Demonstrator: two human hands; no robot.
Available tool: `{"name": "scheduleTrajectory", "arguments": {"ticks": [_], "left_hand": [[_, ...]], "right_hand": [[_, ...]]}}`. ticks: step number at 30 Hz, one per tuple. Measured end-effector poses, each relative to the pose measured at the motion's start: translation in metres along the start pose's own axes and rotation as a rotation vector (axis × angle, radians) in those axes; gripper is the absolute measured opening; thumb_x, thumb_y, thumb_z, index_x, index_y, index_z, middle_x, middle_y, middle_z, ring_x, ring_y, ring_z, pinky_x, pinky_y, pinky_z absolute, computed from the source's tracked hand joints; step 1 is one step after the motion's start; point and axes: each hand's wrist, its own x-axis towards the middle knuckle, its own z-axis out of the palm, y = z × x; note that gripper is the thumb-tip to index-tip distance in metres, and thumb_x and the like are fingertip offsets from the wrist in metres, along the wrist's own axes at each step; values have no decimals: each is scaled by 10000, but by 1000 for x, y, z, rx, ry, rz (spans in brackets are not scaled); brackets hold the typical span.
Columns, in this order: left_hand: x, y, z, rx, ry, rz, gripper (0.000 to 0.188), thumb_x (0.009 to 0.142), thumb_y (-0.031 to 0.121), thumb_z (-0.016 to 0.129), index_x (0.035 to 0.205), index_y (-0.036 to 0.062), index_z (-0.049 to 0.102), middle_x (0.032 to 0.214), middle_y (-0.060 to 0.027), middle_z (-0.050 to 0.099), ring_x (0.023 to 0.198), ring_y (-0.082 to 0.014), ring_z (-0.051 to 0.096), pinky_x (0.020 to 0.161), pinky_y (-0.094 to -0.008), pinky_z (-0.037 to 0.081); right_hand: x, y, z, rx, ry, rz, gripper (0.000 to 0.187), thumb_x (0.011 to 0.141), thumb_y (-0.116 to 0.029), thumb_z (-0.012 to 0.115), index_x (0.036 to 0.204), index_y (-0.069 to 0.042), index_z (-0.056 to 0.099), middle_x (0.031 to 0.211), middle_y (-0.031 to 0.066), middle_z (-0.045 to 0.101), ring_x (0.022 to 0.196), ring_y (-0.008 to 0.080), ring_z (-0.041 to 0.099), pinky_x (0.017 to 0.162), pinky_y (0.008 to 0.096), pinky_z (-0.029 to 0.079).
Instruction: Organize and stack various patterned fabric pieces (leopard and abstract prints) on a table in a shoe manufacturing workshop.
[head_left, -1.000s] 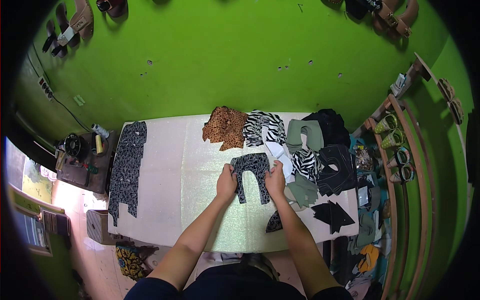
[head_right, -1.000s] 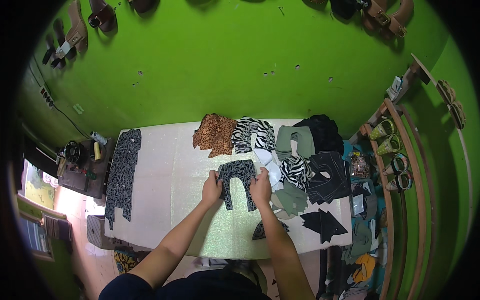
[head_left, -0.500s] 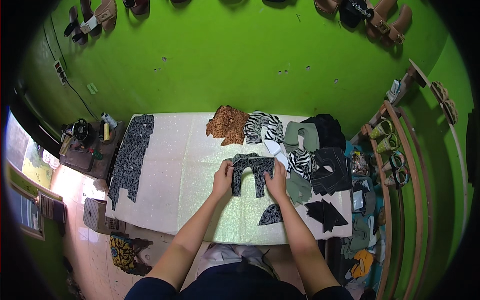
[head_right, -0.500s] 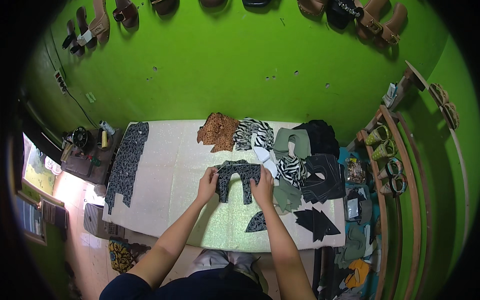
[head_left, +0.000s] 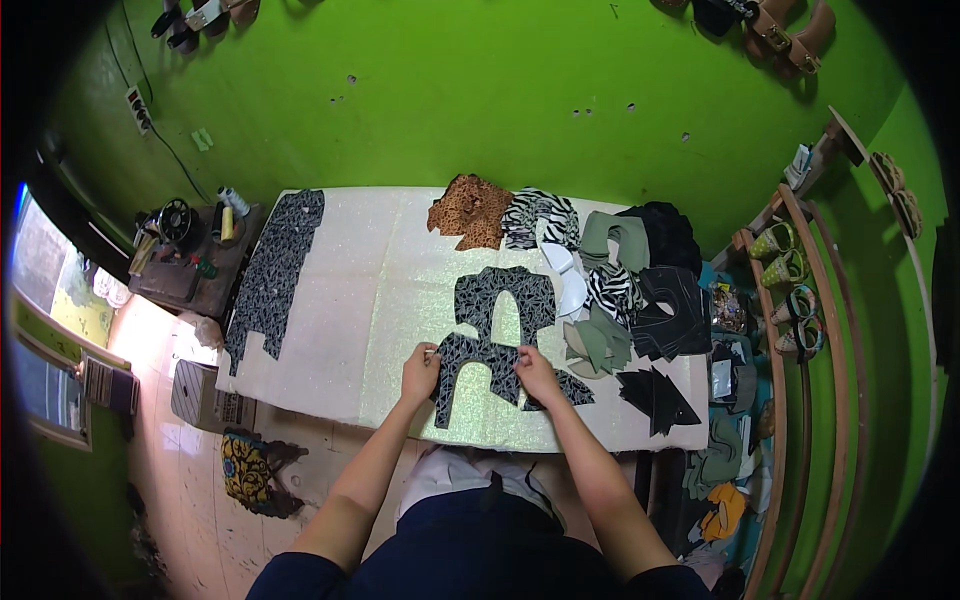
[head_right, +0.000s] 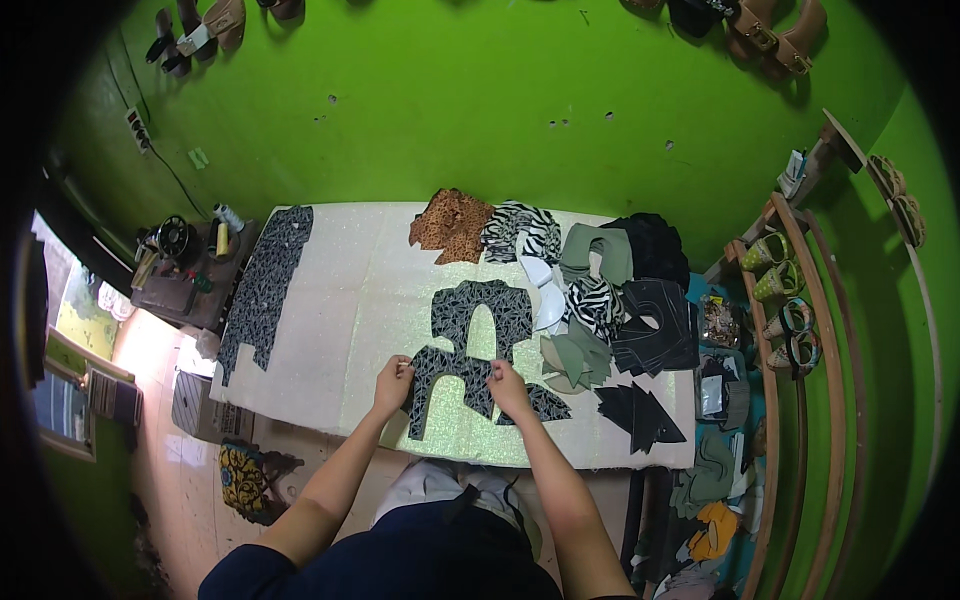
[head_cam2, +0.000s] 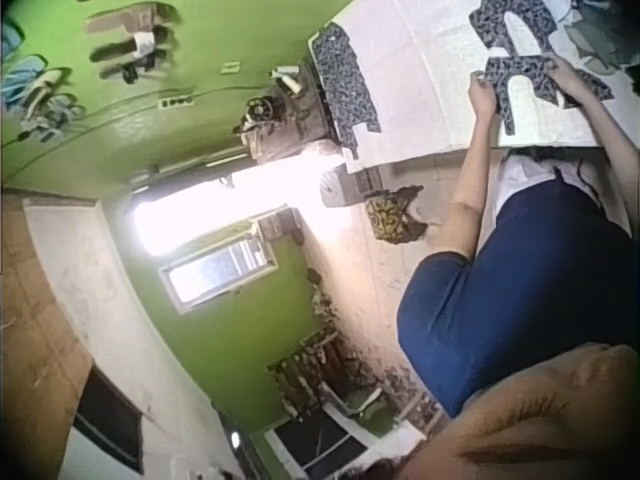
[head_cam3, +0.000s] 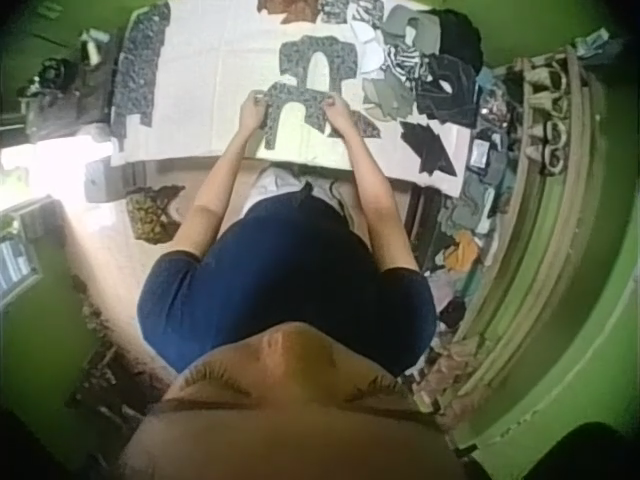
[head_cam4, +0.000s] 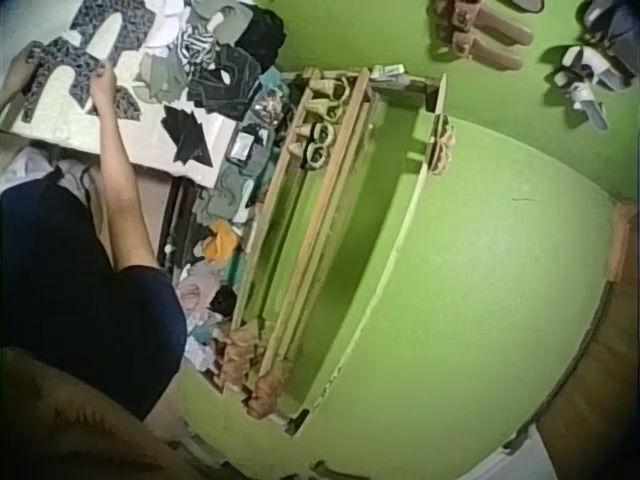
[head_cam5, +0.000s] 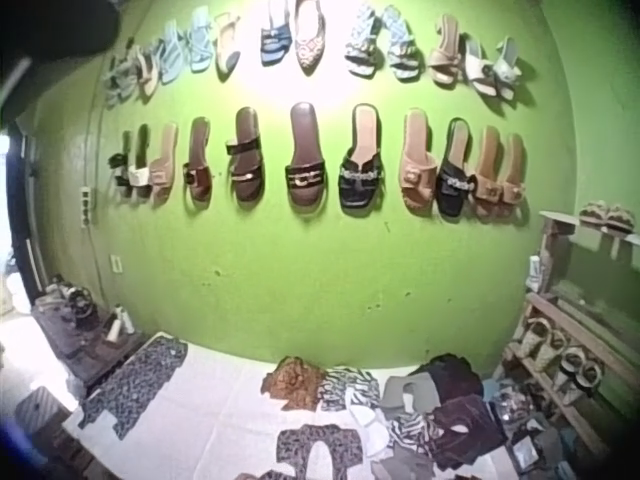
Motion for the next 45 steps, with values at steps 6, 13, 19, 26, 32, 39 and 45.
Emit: {"name": "scheduleTrajectory", "arguments": {"ticks": [6,13,19,26,32,39,45], "left_hand": [[-43,-25,3,119,117,-20,196,815,103,545,992,20,535,844,-202,622,793,-344,614,683,-376,473],[-48,-26,5,293,199,14,293,805,141,542,1056,-11,539,962,-218,596,898,-354,574,793,-393,445],[-77,-2,35,376,203,272,318,753,106,543,1050,-7,538,1081,-180,507,983,-347,496,868,-423,381],[-96,28,95,401,-131,537,319,736,139,570,1027,8,553,996,-159,545,905,-322,544,790,-407,444],[-91,30,112,535,-228,509,386,735,181,600,1080,32,515,970,-157,544,900,-314,544,767,-404,441],[-94,33,110,454,-329,464,262,759,175,590,995,62,584,869,-143,570,818,-316,564,728,-398,457],[-97,32,103,386,-368,485,156,779,142,578,897,48,615,828,-139,565,804,-319,560,723,-386,454]], "right_hand": [[-39,10,30,-102,95,-31,344,767,-97,603,1097,-31,532,773,91,577,700,196,574,660,300,458],[-54,-2,11,-117,152,-169,305,790,-82,557,1085,-4,553,1000,174,554,877,296,564,774,352,459],[-68,15,-41,-550,290,-75,469,731,-138,632,1173,-56,498,1142,143,453,1101,330,398,934,408,342],[-79,34,-53,-653,201,-85,695,670,-201,712,1276,-73,396,1150,155,413,1103,331,370,935,430,318],[-85,23,-61,-637,274,-157,533,663,-153,708,1145,-101,487,1056,111,453,1027,296,419,893,422,338],[-99,41,-80,-448,102,-237,242,698,-78,645,917,-78,543,861,80,525,889,273,500,841,381,373],[-111,45,-80,-256,103,-369,191,744,-79,617,909,-25,540,822,125,563,797,304,542,723,351,437]]}}
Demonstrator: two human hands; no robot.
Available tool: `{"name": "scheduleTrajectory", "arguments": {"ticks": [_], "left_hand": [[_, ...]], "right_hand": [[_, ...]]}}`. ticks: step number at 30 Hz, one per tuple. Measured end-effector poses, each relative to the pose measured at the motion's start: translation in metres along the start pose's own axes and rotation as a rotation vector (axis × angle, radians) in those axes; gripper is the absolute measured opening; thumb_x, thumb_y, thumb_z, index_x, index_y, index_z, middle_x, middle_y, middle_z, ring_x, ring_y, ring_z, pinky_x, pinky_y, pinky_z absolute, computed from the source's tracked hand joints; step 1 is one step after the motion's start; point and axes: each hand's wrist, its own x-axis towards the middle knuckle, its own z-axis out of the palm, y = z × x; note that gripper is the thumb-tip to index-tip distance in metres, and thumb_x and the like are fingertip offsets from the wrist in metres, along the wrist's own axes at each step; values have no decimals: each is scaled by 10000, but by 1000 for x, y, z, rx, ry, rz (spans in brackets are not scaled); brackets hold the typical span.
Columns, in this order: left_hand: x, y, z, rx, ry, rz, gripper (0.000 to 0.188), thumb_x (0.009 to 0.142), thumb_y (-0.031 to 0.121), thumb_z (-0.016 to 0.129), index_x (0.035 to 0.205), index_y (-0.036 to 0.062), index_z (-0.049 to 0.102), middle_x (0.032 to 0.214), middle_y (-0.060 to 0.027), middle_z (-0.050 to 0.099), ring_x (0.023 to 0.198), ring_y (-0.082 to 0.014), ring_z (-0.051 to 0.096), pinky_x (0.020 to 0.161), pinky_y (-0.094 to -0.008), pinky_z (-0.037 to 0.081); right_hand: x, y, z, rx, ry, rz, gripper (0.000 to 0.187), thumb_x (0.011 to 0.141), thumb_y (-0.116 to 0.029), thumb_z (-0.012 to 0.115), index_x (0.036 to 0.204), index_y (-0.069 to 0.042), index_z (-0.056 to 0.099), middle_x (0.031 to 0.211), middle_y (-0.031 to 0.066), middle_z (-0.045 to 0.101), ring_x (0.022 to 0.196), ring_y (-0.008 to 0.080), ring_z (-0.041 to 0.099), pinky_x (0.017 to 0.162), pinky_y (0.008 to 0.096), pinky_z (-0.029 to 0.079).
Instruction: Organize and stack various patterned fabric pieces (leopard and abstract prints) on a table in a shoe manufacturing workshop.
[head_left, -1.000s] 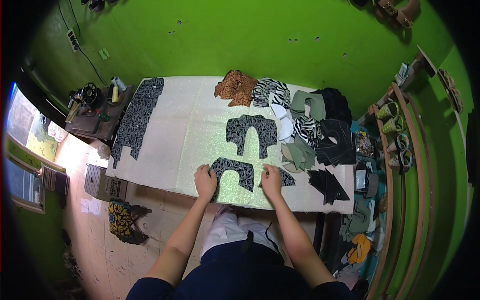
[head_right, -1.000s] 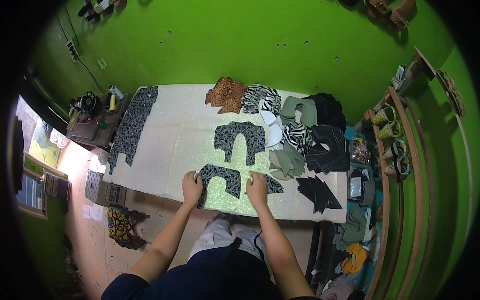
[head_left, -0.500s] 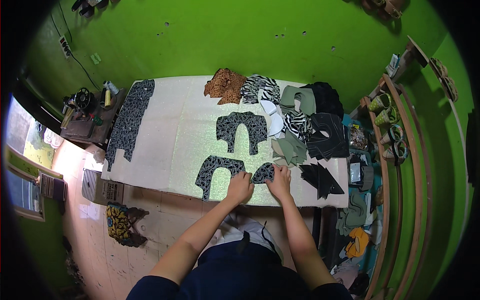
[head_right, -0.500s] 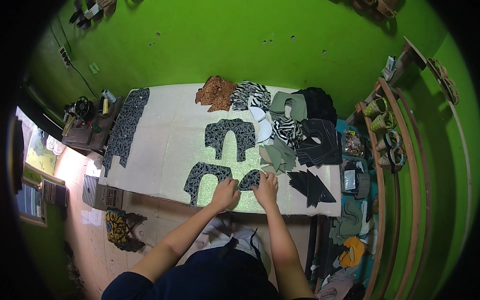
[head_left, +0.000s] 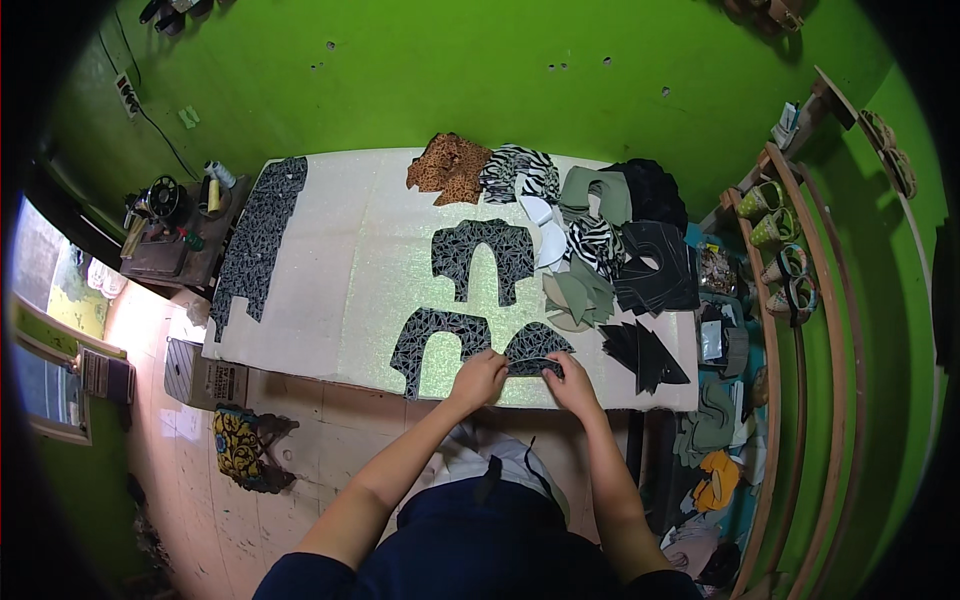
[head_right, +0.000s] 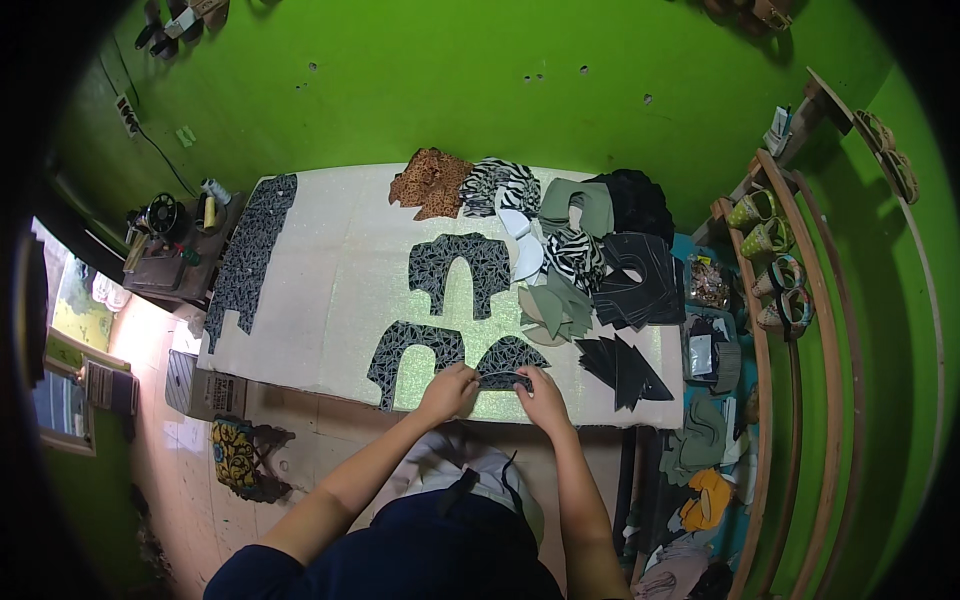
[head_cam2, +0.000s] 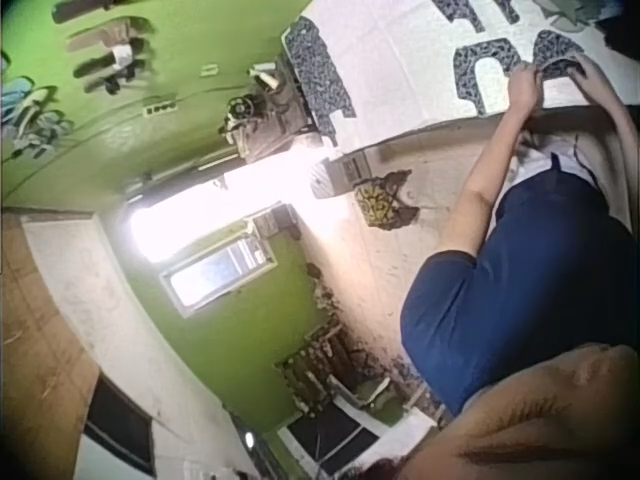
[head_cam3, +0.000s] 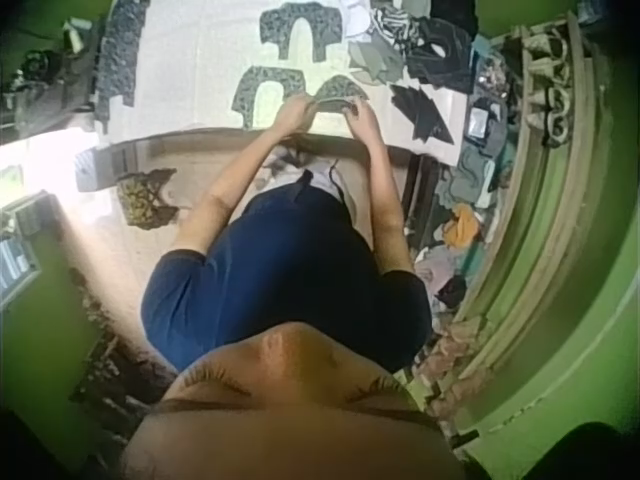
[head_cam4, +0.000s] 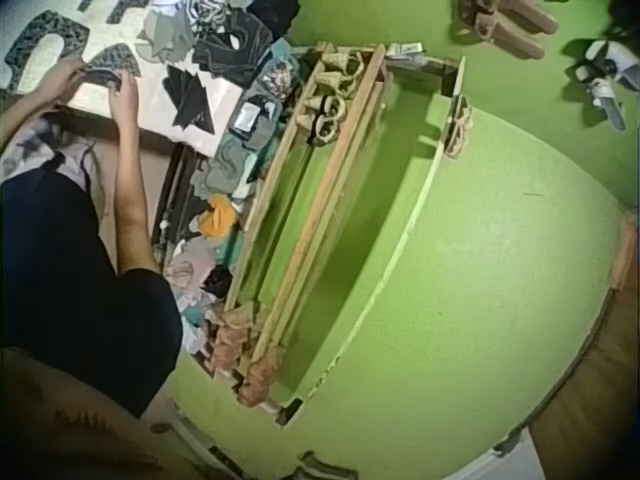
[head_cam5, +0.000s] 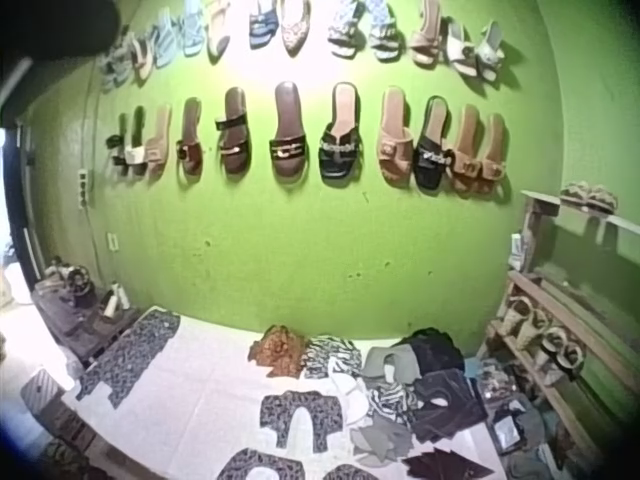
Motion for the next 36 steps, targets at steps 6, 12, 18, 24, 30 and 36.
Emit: {"name": "scheduleTrajectory", "arguments": {"ticks": [6,12,18,24,30,36], "left_hand": [[-2,-16,-29,-249,72,-130,187,830,151,544,947,14,597,827,-158,615,771,-312,599,693,-366,472],[-12,-68,-50,-311,231,-335,225,858,147,544,1026,2,578,762,-87,628,682,-138,603,640,-269,474],[-15,-98,-79,-479,285,-465,204,829,104,572,1000,-6,587,789,-129,638,682,-171,631,645,-277,489],[-12,-114,-88,-289,186,-436,230,817,82,569,1030,-3,583,793,-98,628,720,-143,602,675,-269,474],[-12,-118,-92,-135,179,-321,224,789,77,579,987,-25,596,874,-207,612,798,-308,610,718,-346,475],[-11,-107,-93,-38,159,-317,227,784,74,535,984,-15,598,910,-219,583,875,-361,559,796,-408,437]], "right_hand": [[14,-9,8,71,-84,201,299,811,-180,598,1050,-12,533,755,146,562,664,313,551,616,355,454],[37,-27,63,523,-29,354,326,761,-108,667,1043,-20,531,760,33,545,618,117,503,570,259,434],[63,-45,105,244,52,229,331,735,-58,669,1044,-46,550,755,55,571,628,118,526,578,263,443],[67,-53,123,125,98,304,342,709,-84,677,1031,-50,567,763,89,578,664,180,546,628,298,449],[65,-63,127,13,63,337,347,708,-94,674,1033,-46,563,802,105,570,708,236,560,653,319,452],[61,-74,126,-69,106,349,348,713,-132,676,1032,-53,559,849,114,566,780,276,560,699,352,450]]}}
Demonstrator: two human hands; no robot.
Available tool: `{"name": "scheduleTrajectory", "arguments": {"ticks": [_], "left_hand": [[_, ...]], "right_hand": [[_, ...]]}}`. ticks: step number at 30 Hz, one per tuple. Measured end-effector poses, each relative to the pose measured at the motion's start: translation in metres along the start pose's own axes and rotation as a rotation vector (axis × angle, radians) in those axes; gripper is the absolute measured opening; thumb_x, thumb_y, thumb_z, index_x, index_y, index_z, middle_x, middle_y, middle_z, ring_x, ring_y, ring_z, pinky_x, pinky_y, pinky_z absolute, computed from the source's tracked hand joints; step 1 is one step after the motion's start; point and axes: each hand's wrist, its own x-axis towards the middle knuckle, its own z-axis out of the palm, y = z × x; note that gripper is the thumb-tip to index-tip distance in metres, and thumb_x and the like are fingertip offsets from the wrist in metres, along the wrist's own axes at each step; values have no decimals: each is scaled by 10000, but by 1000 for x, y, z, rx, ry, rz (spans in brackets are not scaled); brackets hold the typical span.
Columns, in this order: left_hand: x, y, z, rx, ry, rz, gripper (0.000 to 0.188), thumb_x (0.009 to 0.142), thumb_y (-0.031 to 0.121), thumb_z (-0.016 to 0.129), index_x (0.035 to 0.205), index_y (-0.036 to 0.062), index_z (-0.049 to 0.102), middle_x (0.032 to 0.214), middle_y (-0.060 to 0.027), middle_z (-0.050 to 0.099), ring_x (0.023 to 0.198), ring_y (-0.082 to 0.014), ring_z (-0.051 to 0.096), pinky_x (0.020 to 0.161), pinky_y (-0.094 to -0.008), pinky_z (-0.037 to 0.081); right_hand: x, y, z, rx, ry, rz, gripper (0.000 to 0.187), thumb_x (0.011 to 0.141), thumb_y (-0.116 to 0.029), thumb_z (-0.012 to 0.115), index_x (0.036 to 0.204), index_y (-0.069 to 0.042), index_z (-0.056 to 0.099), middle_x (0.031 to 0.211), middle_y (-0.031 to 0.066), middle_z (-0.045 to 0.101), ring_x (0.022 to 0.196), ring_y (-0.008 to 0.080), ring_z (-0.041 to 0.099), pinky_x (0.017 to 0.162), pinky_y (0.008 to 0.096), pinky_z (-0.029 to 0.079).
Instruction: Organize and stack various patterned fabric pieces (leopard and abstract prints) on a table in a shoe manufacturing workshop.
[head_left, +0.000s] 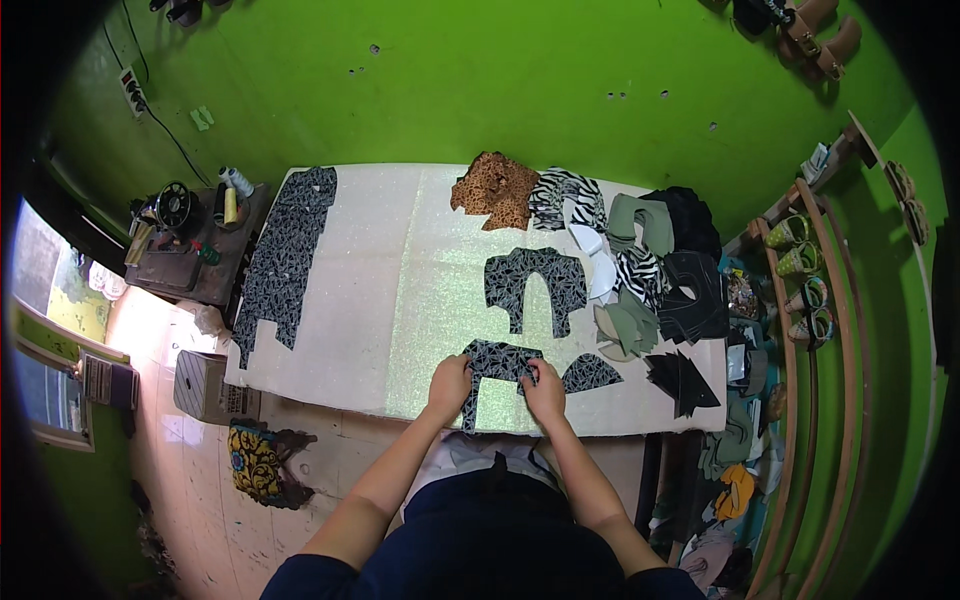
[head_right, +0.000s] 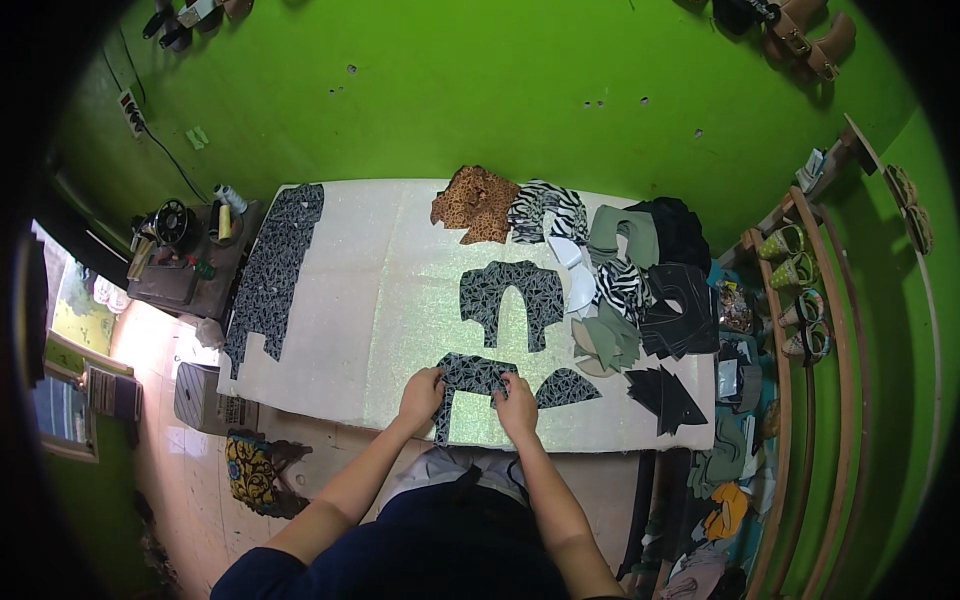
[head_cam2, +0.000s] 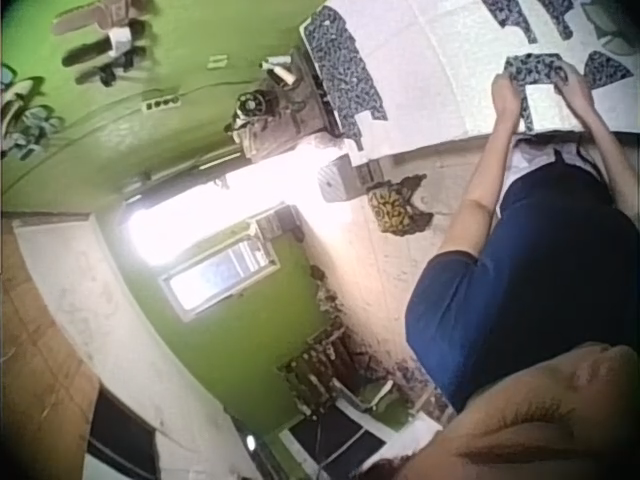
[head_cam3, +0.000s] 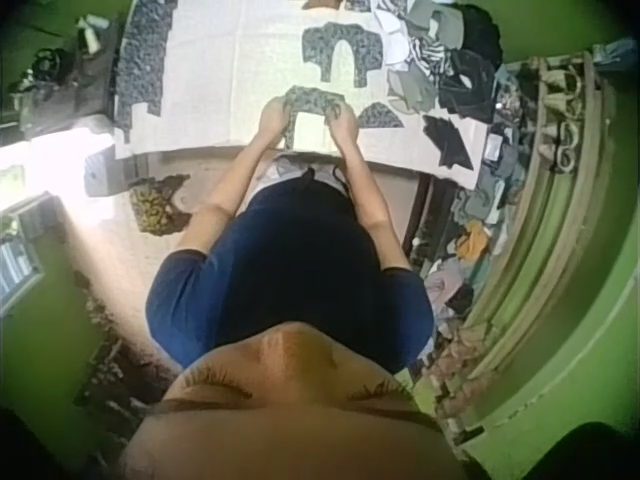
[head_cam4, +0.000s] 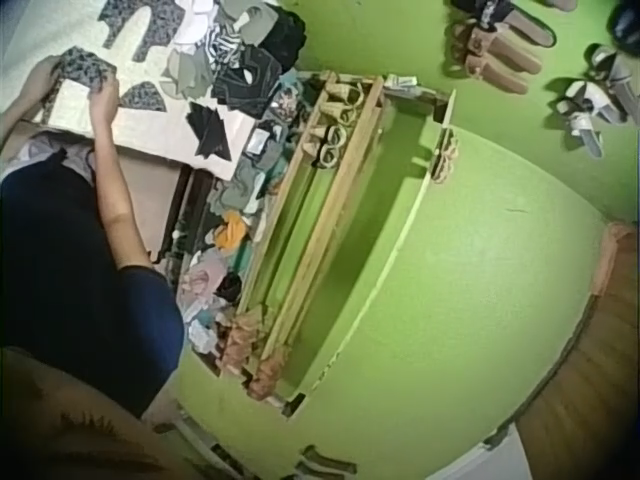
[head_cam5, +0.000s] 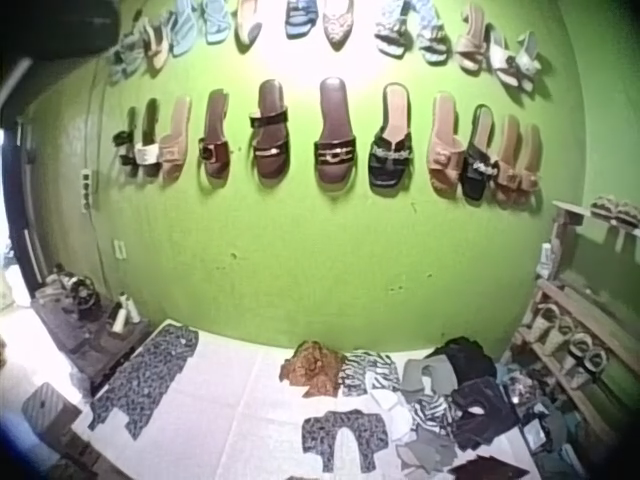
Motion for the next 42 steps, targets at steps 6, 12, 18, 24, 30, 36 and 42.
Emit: {"name": "scheduleTrajectory", "arguments": {"ticks": [6,12,18,24,30,36,42], "left_hand": [[-8,3,5,90,81,64,265,762,37,540,1019,7,593,947,-185,535,869,-333,517,777,-387,438],[-3,11,13,172,147,-77,363,726,-18,515,1089,-16,529,1048,-217,479,917,-356,499,796,-404,434],[12,4,5,80,-48,-180,338,725,12,521,1058,-48,511,919,-265,541,880,-401,538,780,-434,445],[0,-9,0,136,-6,-36,245,761,143,614,929,-27,559,842,-238,599,803,-405,574,720,-436,455],[-20,-10,-8,-119,51,-20,265,780,186,634,956,0,571,700,-193,591,650,-340,586,603,-375,452],[-39,2,-23,-221,102,-166,294,787,196,637,1009,15,573,771,-231,608,720,-336,620,629,-361,478],[-56,-16,-35,-380,226,-225,325,779,184,657,1044,27,556,774,-180,627,701,-235,626,634,-314,476]], "right_hand": [[-5,-6,-2,-148,12,69,439,720,-176,686,1111,-80,511,1054,138,474,1002,310,480,826,382,424],[-4,-13,2,-226,103,133,592,677,-196,729,1170,-32,444,1070,198,467,1023,358,453,879,396,380],[5,1,0,-262,4,191,517,686,-284,719,1073,-7,516,958,195,536,946,346,514,823,405,411],[-4,5,-3,-299,52,-26,399,722,-313,685,885,21,542,886,199,580,859,359,555,756,411,440],[-2,11,-19,41,-113,-15,353,748,-259,681,865,32,518,782,179,628,701,328,604,635,373,464],[1,3,-26,219,-214,-11,312,716,-200,721,879,14,562,766,130,627,660,179,580,620,308,449],[14,-7,-5,501,-366,-18,289,735,-136,707,931,20,564,791,74,635,687,109,580,615,254,451]]}}
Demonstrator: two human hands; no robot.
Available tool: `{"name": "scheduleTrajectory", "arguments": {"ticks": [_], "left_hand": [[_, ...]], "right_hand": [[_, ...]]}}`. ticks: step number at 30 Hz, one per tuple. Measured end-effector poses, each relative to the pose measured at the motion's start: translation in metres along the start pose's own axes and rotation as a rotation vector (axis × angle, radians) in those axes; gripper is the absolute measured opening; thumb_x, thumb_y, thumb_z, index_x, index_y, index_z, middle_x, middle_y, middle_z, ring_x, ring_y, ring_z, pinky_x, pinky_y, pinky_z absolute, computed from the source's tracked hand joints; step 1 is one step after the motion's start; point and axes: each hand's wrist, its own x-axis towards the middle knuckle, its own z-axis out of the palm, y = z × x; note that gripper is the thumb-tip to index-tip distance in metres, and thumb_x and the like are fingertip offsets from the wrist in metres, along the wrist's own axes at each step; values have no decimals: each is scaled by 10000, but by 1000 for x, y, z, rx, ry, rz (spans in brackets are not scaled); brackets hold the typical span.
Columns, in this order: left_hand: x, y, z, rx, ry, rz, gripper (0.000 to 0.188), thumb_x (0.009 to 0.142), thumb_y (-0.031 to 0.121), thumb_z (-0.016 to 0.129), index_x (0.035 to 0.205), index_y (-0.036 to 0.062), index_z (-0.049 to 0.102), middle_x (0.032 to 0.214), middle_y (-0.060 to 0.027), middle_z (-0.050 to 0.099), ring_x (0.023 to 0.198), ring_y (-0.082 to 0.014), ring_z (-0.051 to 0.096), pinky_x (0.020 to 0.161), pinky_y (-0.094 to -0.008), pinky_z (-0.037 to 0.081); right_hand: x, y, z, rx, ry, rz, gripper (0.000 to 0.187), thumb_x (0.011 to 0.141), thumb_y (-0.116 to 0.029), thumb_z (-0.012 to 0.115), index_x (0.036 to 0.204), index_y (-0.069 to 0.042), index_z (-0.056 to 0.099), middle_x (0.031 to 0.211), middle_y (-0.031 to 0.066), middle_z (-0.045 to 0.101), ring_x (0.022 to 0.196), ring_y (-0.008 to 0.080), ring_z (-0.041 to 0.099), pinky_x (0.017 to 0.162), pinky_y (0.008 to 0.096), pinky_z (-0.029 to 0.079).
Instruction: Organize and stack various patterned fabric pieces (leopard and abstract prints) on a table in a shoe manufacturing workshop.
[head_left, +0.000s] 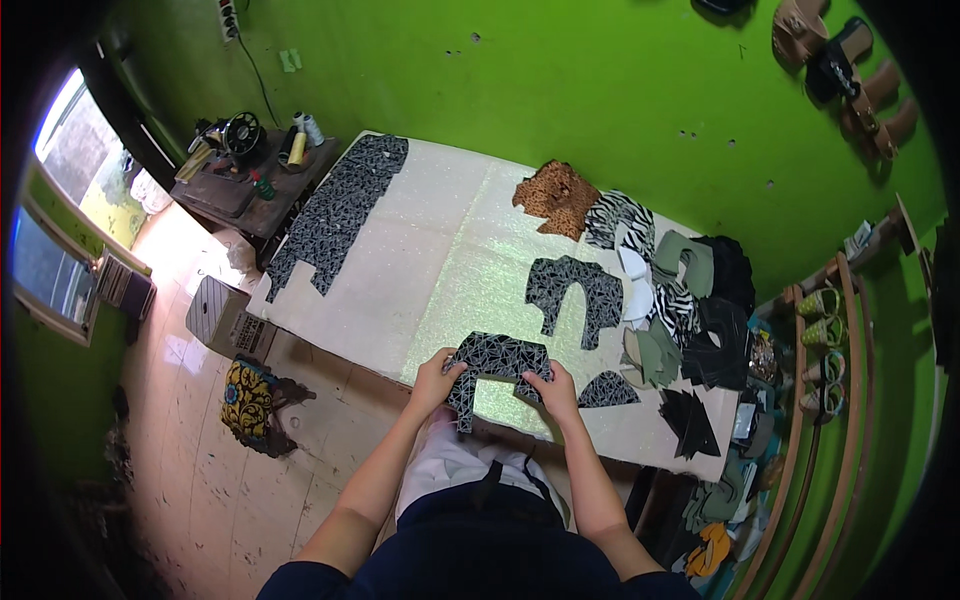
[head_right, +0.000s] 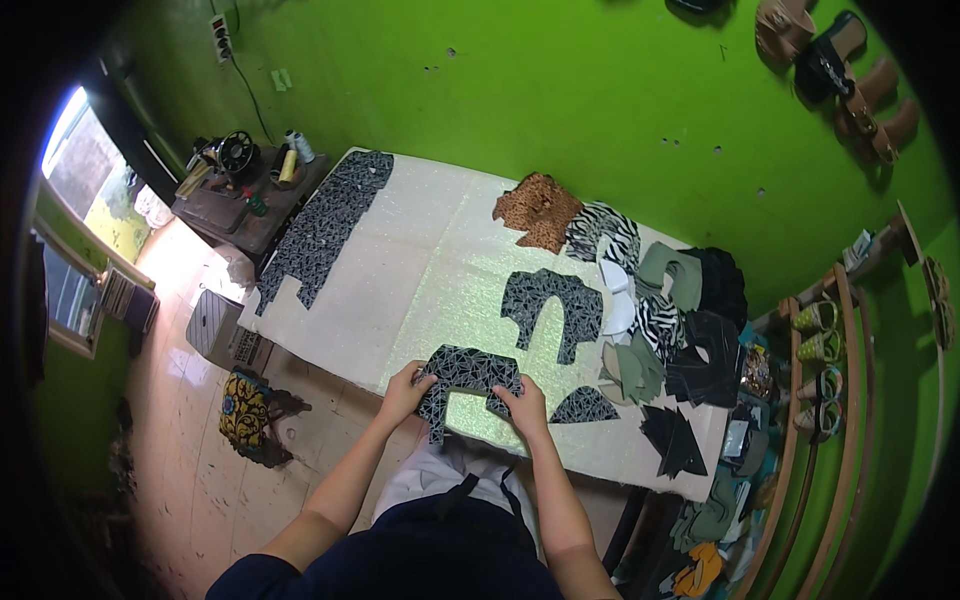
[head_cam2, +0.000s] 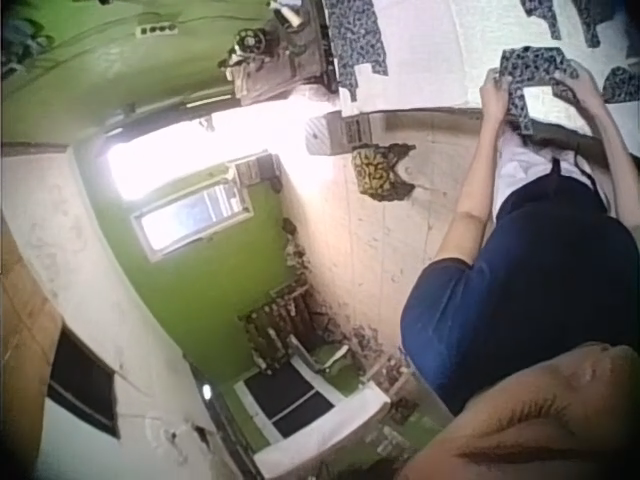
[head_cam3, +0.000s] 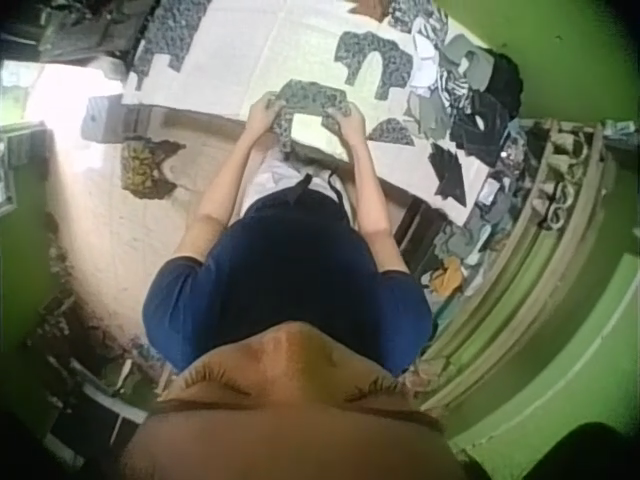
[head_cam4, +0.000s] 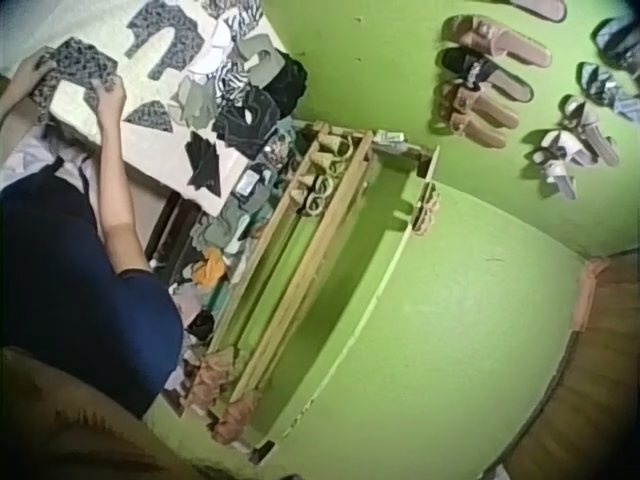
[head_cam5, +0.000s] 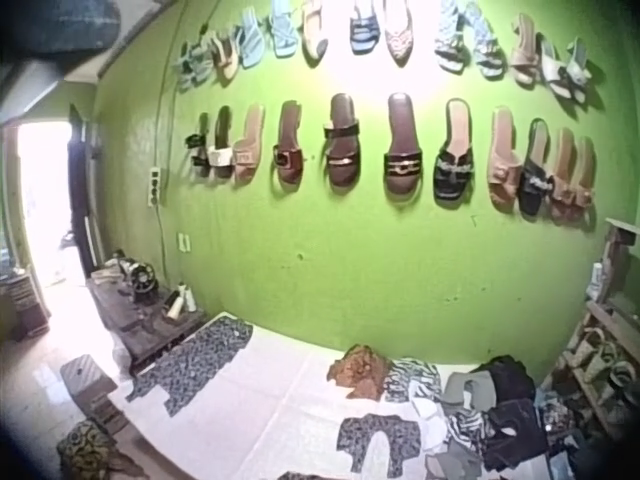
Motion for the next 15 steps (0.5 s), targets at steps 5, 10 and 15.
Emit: {"name": "scheduleTrajectory", "arguments": {"ticks": [5,10,15], "left_hand": [[15,-15,-29,-243,31,-52,311,814,113,632,1073,-28,532,894,-108,635,810,-108,583,703,-236,466],[45,-41,-80,-363,81,-25,320,807,101,640,1074,-35,531,905,-114,631,817,-104,581,718,-228,464],[93,-85,-161,-349,70,-34,317,806,107,642,1071,-33,538,899,-108,633,810,-102,581,712,-228,464]], "right_hand": [[18,-25,33,127,-33,-17,512,758,-62,675,1196,-13,412,793,114,636,699,110,594,589,218,446],[41,-65,82,-240,-86,-157,356,754,-133,685,1077,-54,559,851,103,651,777,106,604,643,247,457],[77,-64,171,-89,-142,-111,260,769,-153,665,1006,-59,612,917,81,651,812,147,598,715,261,456]]}}
